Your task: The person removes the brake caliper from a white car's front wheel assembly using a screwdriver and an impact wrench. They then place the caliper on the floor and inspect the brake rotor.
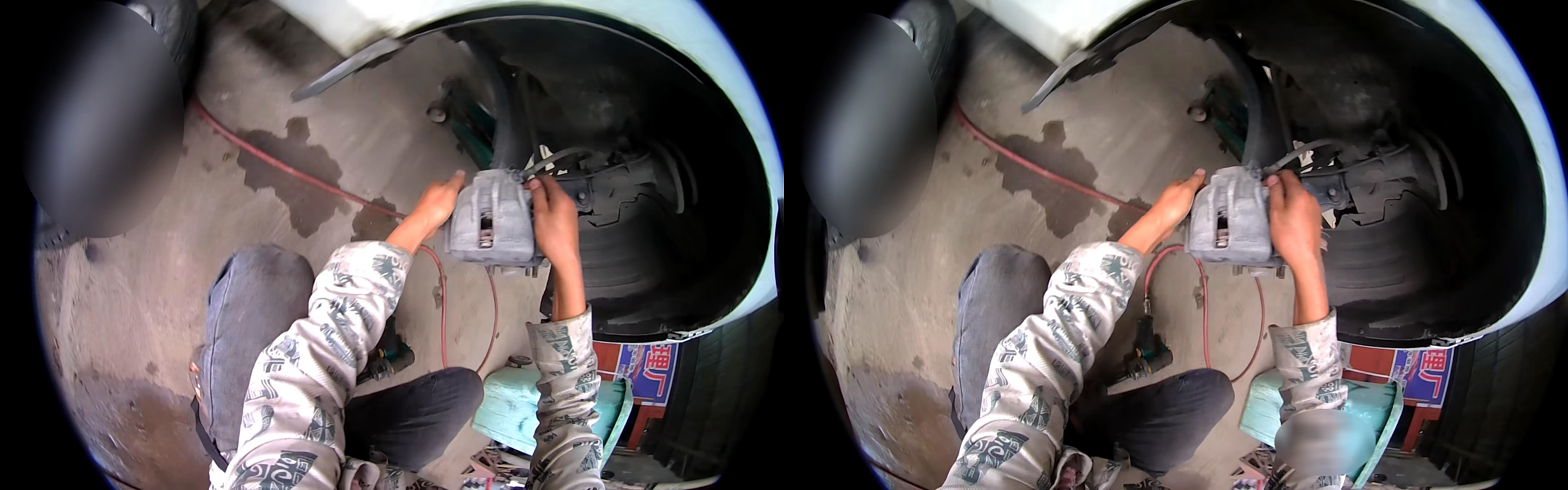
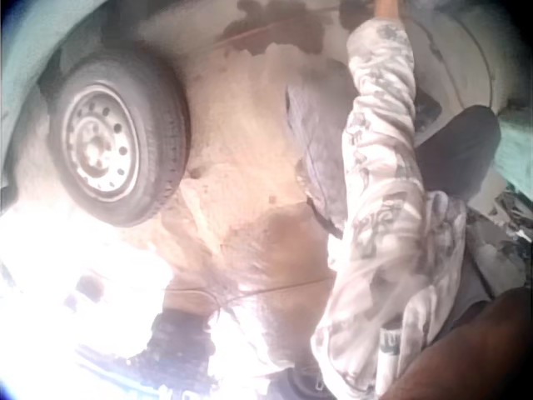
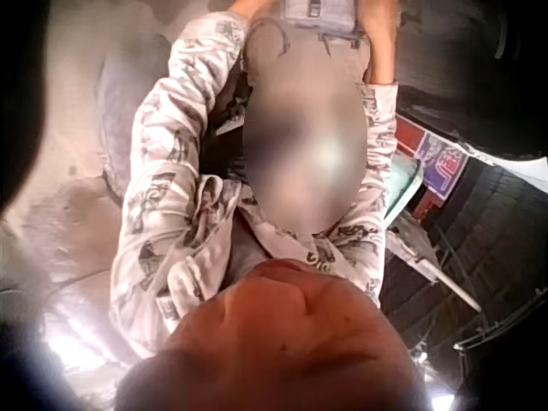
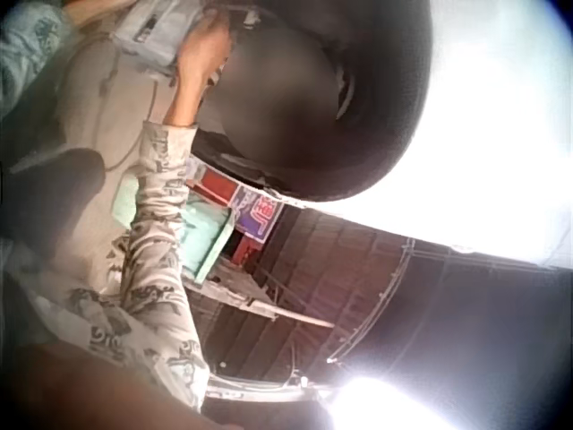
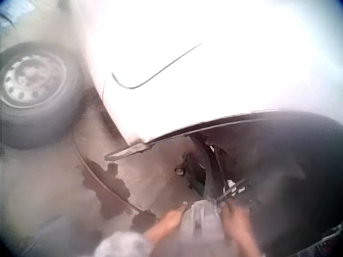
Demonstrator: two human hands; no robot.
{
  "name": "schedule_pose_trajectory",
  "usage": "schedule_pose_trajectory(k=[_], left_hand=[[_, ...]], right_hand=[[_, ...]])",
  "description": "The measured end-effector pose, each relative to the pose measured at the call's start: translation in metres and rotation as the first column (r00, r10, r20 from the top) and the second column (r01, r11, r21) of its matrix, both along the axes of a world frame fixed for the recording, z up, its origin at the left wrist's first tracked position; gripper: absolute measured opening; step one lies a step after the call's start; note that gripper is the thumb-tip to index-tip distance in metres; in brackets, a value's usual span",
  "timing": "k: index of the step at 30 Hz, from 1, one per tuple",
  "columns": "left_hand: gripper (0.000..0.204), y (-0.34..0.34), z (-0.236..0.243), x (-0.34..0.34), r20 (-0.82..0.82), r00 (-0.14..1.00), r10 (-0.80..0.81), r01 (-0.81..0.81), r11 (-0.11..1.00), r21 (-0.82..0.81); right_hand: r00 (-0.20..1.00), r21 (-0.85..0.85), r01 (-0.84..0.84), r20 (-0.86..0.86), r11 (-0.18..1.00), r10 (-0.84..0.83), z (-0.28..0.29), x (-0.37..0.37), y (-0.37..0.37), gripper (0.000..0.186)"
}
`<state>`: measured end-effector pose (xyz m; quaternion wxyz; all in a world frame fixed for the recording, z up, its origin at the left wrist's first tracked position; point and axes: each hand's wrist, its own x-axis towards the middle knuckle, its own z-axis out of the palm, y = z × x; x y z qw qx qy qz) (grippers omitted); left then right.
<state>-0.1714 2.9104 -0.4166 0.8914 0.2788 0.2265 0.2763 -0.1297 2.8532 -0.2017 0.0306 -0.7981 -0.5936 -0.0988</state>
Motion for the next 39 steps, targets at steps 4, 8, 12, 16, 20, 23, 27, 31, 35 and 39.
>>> schedule_pose_trajectory(k=[4, 8, 12, 16, 20, 23, 27, 31, 35, 39], left_hand=[[0.058, -0.003, -0.010, -0.028, 0.311, 0.950, -0.029, 0.113, 0.960, -0.256], [0.061, -0.018, -0.017, -0.032, 0.278, 0.961, -0.005, 0.110, 0.925, -0.364], [0.062, -0.022, -0.019, -0.020, 0.244, 0.970, 0.016, 0.070, 0.938, -0.340], [0.061, -0.026, -0.006, -0.011, 0.198, 0.978, 0.067, -0.002, 0.951, -0.310], [0.057, -0.028, -0.009, 0.001, 0.150, 0.975, 0.166, -0.142, 0.977, -0.161], [0.055, -0.031, -0.016, 0.011, 0.008, 0.964, 0.265, -0.265, 0.964, -0.026], [0.054, -0.036, -0.012, 0.003, 0.261, 0.933, 0.249, -0.175, 0.945, -0.277], [0.051, -0.034, 0.002, -0.008, 0.273, 0.939, 0.211, -0.112, 0.935, -0.337], [0.051, -0.028, 0.003, -0.015, 0.262, 0.950, 0.170, -0.064, 0.927, -0.369], [0.052, -0.027, 0.002, -0.014, 0.304, 0.944, 0.131, -0.005, 0.924, -0.382]], right_hand=[[0.994, -0.031, 0.042, -0.099, 0.999, -0.045, 0.002, -0.020, -0.002, 0.025], [0.992, -0.064, 0.091, -0.077, 0.994, -0.096, 0.001, -0.019, -0.002, 0.027], [0.985, -0.097, 0.139, -0.088, 0.986, -0.147, 0.003, -0.022, 0.001, 0.031], [0.984, -0.128, 0.151, -0.077, 0.980, -0.161, 0.008, -0.019, 0.005, 0.034], [0.983, -0.181, 0.136, -0.100, 0.974, -0.156, 0.014, -0.019, 0.012, 0.036], [0.996, -0.140, 0.080, -0.020, 0.987, -0.083, 0.005, -0.015, 0.011, 0.039], [0.987, -0.200, 0.085, -0.115, 0.976, -0.109, 0.012, -0.008, 0.011, 0.038], [0.972, -0.156, 0.065, -0.214, 0.986, -0.098, 0.010, 0.011, 0.006, 0.037], [0.971, -0.119, 0.121, -0.191, 0.986, -0.142, 0.005, 0.003, 0.009, 0.037], [0.982, -0.082, 0.088, -0.158, 0.993, -0.100, 0.003, 0.008, 0.004, 0.037]])
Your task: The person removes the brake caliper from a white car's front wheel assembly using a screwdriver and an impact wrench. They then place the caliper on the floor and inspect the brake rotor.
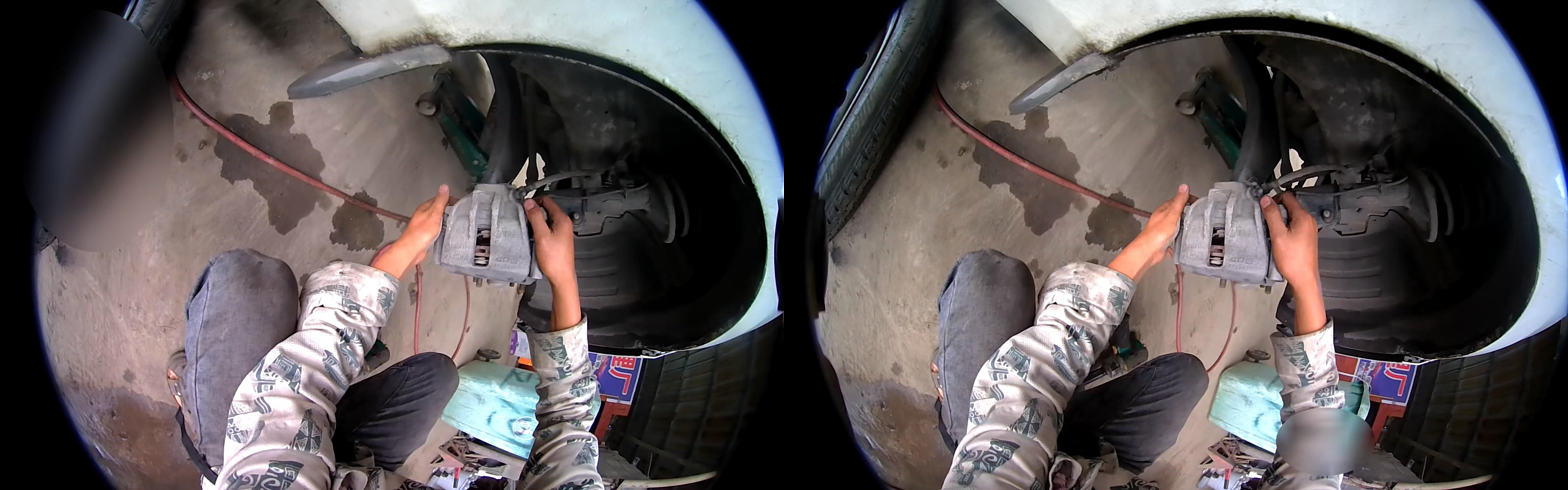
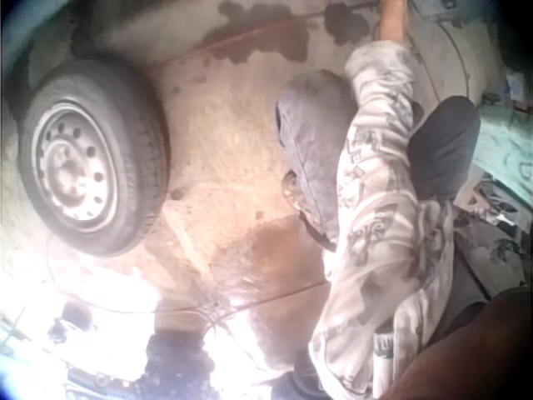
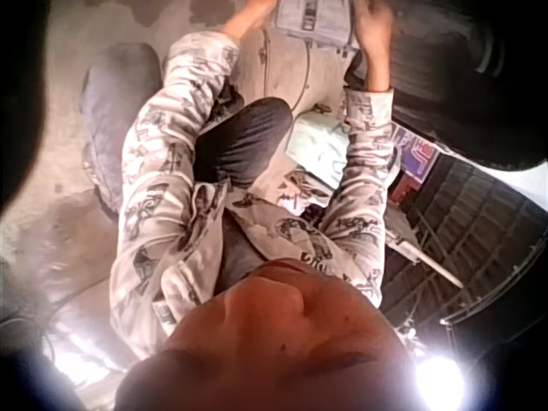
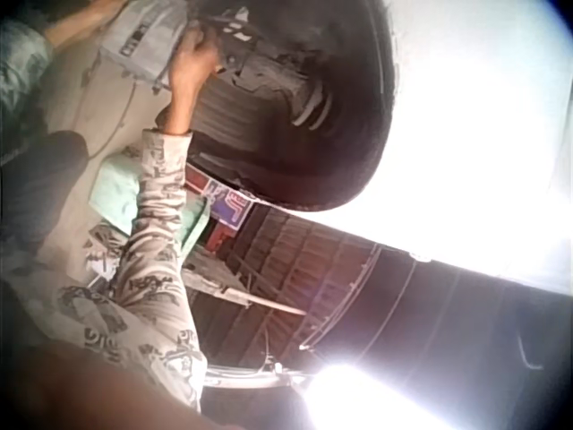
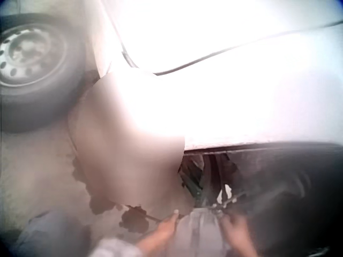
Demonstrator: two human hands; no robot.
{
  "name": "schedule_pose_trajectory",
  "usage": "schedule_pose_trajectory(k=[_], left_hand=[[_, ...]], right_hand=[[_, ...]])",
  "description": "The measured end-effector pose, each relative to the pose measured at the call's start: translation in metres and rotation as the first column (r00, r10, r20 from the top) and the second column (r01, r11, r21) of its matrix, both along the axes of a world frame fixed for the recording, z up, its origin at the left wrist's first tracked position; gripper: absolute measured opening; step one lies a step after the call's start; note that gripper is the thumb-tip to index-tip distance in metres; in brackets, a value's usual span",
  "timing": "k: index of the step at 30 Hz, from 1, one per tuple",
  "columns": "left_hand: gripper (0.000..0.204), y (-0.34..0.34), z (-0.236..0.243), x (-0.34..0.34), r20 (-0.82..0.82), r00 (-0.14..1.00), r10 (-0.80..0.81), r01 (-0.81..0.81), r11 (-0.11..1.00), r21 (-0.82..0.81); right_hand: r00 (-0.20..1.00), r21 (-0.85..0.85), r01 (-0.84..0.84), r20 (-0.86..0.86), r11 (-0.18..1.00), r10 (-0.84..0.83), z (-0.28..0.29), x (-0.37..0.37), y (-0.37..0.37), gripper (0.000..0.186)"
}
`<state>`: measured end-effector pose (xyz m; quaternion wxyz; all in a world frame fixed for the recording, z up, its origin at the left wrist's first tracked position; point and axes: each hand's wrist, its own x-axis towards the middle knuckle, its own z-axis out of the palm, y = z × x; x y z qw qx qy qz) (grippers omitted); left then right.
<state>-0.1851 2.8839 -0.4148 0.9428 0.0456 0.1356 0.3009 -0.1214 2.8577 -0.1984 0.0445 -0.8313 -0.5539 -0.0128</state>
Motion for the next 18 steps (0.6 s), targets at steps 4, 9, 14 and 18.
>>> schedule_pose_trajectory(k=[4, 9, 14, 18], left_hand=[[0.052, -0.005, -0.007, 0.015, -0.091, 0.994, 0.064, -0.066, 0.998, -0.019], [0.052, -0.011, 0.007, 0.021, -0.110, 0.988, 0.112, -0.117, 0.992, -0.039], [0.052, -0.004, -0.001, 0.007, -0.098, 0.994, 0.054, -0.057, 0.998, -0.031], [0.053, -0.003, -0.002, 0.004, -0.068, 0.995, 0.076, -0.077, 0.997, -0.002]], right_hand=[[0.999, -0.002, 0.010, 0.039, 1.000, -0.010, -0.002, -0.016, 0.006, 0.037], [0.989, 0.039, 0.037, -0.147, 0.999, -0.031, 0.001, -0.001, -0.003, 0.035], [0.986, -0.129, 0.065, -0.145, 0.989, -0.084, 0.011, -0.010, 0.010, 0.035], [0.980, -0.114, 0.004, -0.195, 0.993, -0.026, 0.005, -0.009, 0.013, 0.038]])
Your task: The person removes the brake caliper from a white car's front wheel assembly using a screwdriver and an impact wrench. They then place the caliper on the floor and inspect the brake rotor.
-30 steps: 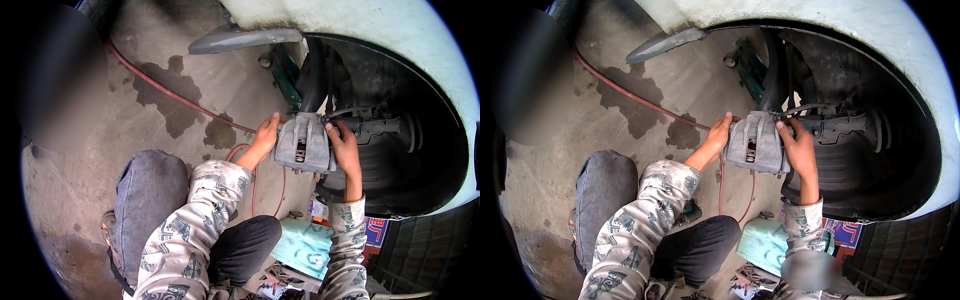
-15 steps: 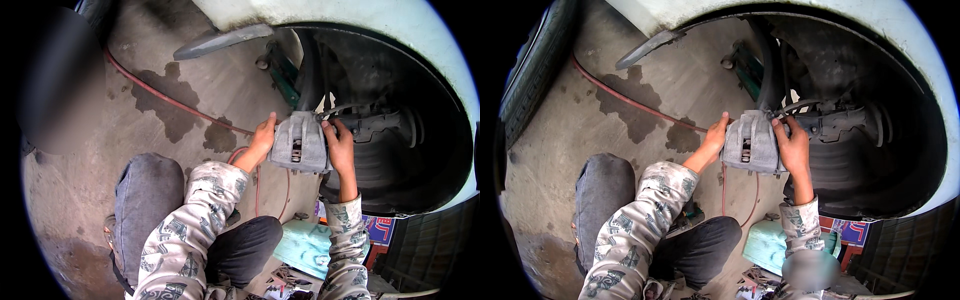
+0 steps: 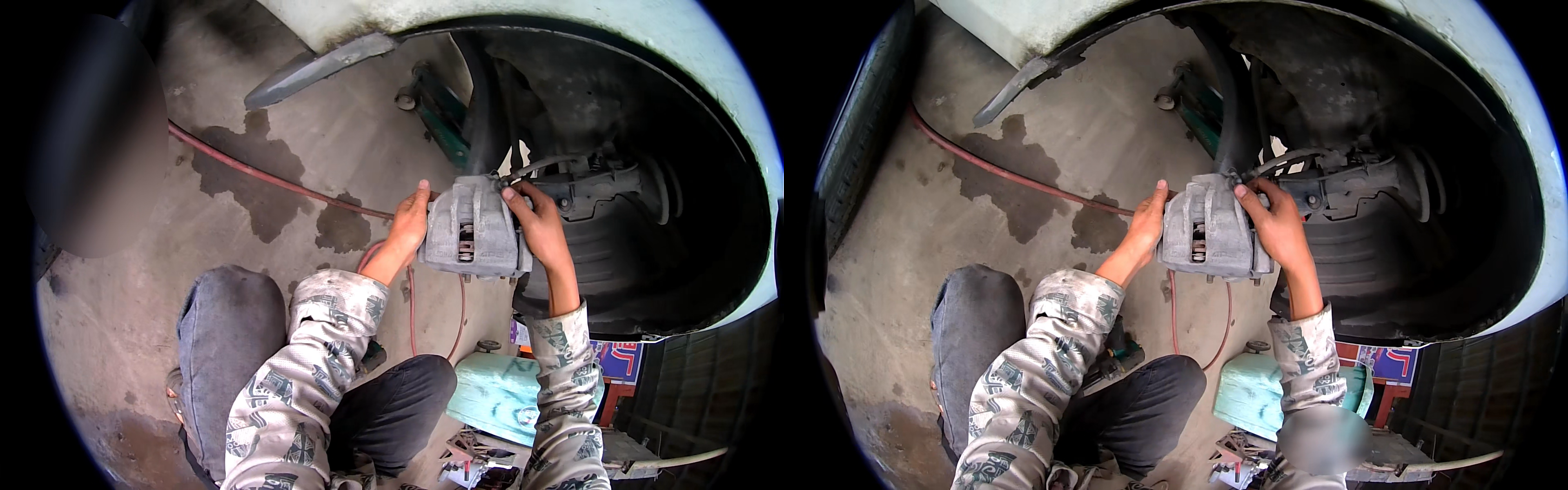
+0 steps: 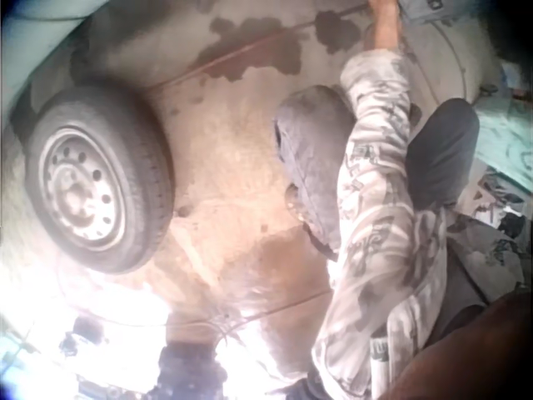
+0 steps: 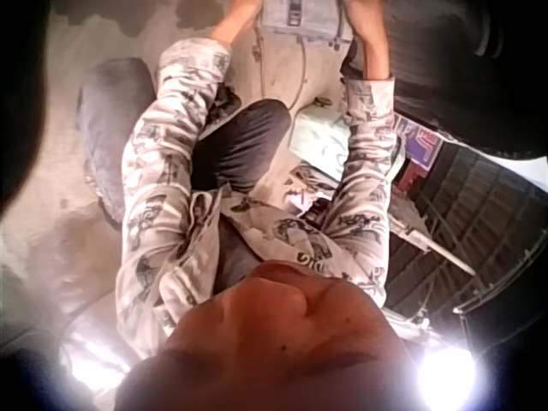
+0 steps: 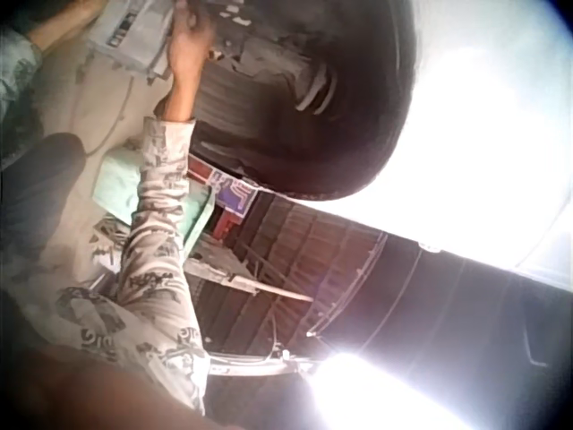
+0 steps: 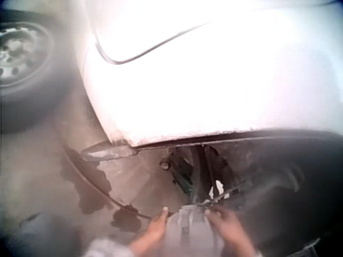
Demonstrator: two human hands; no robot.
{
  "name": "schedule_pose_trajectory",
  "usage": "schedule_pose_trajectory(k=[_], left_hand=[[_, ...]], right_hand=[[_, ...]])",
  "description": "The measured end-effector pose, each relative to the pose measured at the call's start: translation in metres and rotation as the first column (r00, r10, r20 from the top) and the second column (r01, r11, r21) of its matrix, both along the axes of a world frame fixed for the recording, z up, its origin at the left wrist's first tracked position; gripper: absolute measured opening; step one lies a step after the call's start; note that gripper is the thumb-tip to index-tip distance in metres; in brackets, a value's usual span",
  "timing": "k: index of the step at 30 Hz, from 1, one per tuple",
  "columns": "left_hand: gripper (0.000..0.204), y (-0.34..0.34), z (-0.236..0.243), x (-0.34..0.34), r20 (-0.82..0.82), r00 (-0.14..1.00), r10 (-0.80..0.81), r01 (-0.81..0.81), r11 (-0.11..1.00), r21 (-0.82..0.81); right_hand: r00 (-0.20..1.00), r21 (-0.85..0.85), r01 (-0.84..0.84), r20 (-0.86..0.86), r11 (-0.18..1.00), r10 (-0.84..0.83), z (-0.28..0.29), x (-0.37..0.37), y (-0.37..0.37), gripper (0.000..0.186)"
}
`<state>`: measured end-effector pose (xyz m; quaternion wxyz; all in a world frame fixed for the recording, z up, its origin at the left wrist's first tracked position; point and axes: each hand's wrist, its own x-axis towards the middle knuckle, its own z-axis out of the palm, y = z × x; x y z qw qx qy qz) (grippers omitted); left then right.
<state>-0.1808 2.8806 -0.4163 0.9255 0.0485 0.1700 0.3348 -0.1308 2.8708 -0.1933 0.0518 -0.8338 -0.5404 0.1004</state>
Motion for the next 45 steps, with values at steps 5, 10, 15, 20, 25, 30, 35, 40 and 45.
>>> schedule_pose_trajectory(k=[5, 10, 15, 20, 25, 30, 35, 40, 45], left_hand=[[0.055, -0.004, 0.007, 0.006, -0.130, 0.991, -0.019, 0.026, 0.998, 0.056], [0.057, 0.006, 0.010, 0.006, -0.061, 0.997, -0.054, 0.056, 0.998, 0.027], [0.061, 0.004, -0.008, 0.012, -0.039, 0.998, -0.042, 0.044, 0.998, 0.045], [0.063, -0.001, -0.005, 0.009, -0.036, 0.998, -0.049, 0.050, 0.999, 0.018], [0.066, 0.003, 0.013, -0.005, 0.047, 0.996, -0.073, 0.072, 0.997, 0.022], [0.067, 0.007, 0.013, -0.006, 0.098, 0.989, -0.111, 0.112, 0.994, -0.003], [0.069, 0.013, -0.007, 0.002, 0.115, 0.977, -0.180, 0.179, 0.984, 0.017], [0.068, 0.011, 0.002, -0.006, 0.079, 0.977, -0.196, 0.193, 0.980, 0.042], [0.064, 0.011, 0.001, 0.003, 0.088, 0.978, -0.188, 0.183, 0.981, 0.059]], right_hand=[[0.999, 0.018, 0.039, 0.011, 0.999, -0.039, 0.002, 0.014, -0.010, 0.044], [0.973, -0.043, 0.029, 0.228, 0.999, -0.018, 0.020, 0.000, 0.001, 0.055], [0.991, -0.039, 0.015, 0.134, 0.999, -0.009, 0.020, 0.011, 0.000, 0.060], [0.993, -0.172, 0.045, 0.114, 0.984, -0.026, 0.027, 0.015, -0.005, 0.066], [0.996, -0.108, 0.034, 0.091, 0.994, -0.024, 0.025, 0.018, -0.009, 0.068], [0.999, -0.153, -0.008, 0.035, 0.988, 0.014, 0.025, 0.028, -0.005, 0.071], [0.993, -0.239, 0.023, 0.116, 0.971, 0.005, 0.027, 0.024, -0.001, 0.082], [0.992, -0.265, 0.105, 0.097, 0.959, -0.082, 0.023, 0.032, -0.005, 0.088], [0.987, -0.260, 0.127, 0.125, 0.957, -0.097, 0.027, 0.033, -0.005, 0.087]])
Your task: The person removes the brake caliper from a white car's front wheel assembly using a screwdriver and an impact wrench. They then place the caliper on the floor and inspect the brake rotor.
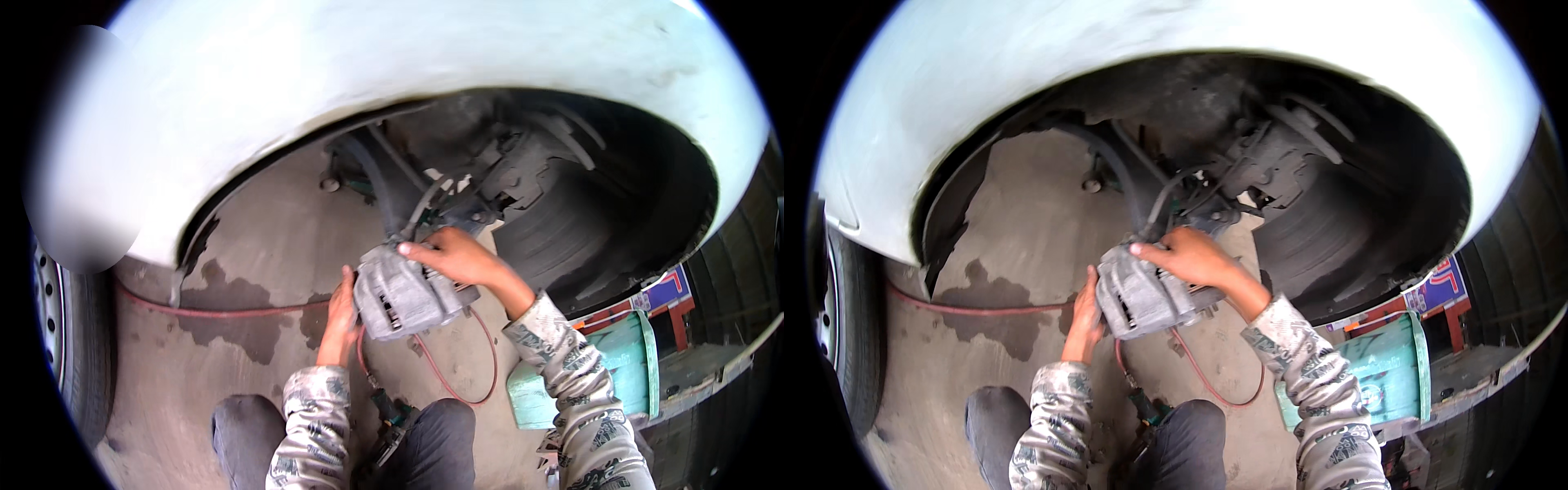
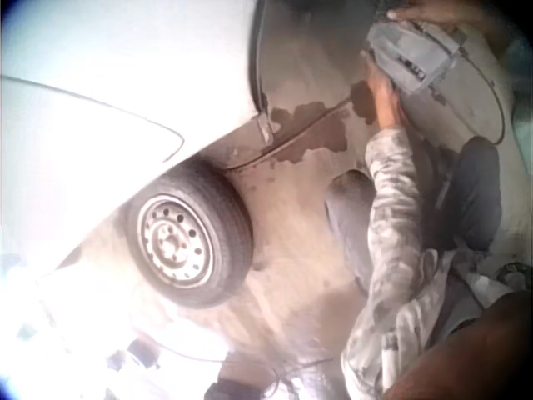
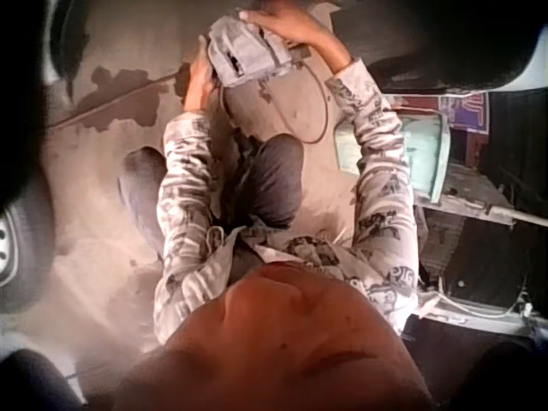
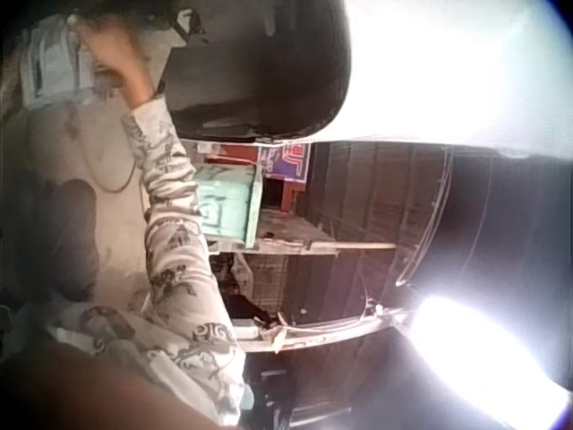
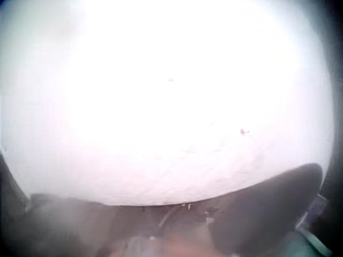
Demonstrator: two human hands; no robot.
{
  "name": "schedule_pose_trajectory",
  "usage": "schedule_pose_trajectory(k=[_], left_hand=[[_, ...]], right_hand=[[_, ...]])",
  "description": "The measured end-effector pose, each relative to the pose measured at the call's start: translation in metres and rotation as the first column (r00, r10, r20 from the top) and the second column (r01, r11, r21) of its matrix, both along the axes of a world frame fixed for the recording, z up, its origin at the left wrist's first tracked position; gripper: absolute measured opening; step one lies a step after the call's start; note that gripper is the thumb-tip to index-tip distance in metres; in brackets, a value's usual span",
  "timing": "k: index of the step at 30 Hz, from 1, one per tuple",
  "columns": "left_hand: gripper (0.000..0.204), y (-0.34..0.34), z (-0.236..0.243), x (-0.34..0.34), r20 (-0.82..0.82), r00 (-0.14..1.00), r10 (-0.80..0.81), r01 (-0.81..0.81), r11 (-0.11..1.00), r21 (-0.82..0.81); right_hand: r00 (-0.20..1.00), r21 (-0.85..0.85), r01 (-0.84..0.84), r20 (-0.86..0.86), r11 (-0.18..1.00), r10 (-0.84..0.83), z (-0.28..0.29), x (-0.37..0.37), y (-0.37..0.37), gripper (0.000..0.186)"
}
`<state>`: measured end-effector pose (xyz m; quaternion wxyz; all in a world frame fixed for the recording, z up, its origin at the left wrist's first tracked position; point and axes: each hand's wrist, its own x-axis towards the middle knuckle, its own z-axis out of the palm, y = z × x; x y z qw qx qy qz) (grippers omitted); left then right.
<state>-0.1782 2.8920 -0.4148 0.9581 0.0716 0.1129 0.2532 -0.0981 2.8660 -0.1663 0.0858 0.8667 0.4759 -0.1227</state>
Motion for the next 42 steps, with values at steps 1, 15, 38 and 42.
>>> schedule_pose_trajectory(k=[1, 15, 38, 42], left_hand=[[0.061, 0.001, -0.008, 0.006, -0.013, 1.000, 0.016, -0.016, 1.000, 0.016], [0.059, 0.003, -0.009, -0.008, -0.187, 0.977, 0.105, -0.071, 0.982, 0.177], [0.037, 0.003, 0.006, -0.006, -0.293, 0.955, 0.039, 0.013, 0.985, 0.173], [0.033, 0.004, 0.010, -0.010, -0.284, 0.959, 0.006, 0.067, 0.967, 0.245]], right_hand=[[1.000, -0.014, -0.005, -0.011, 1.000, 0.005, 0.001, 0.000, 0.002, 0.087], [0.967, 0.012, 0.093, -0.238, 0.996, -0.088, -0.003, -0.004, 0.002, 0.061], [0.365, 0.130, 0.321, -0.931, 0.938, 0.004, -0.120, -0.044, -0.193, 0.021], [0.601, 0.084, 0.093, -0.799, 0.992, 0.011, -0.328, -0.038, -0.250, 0.025]])
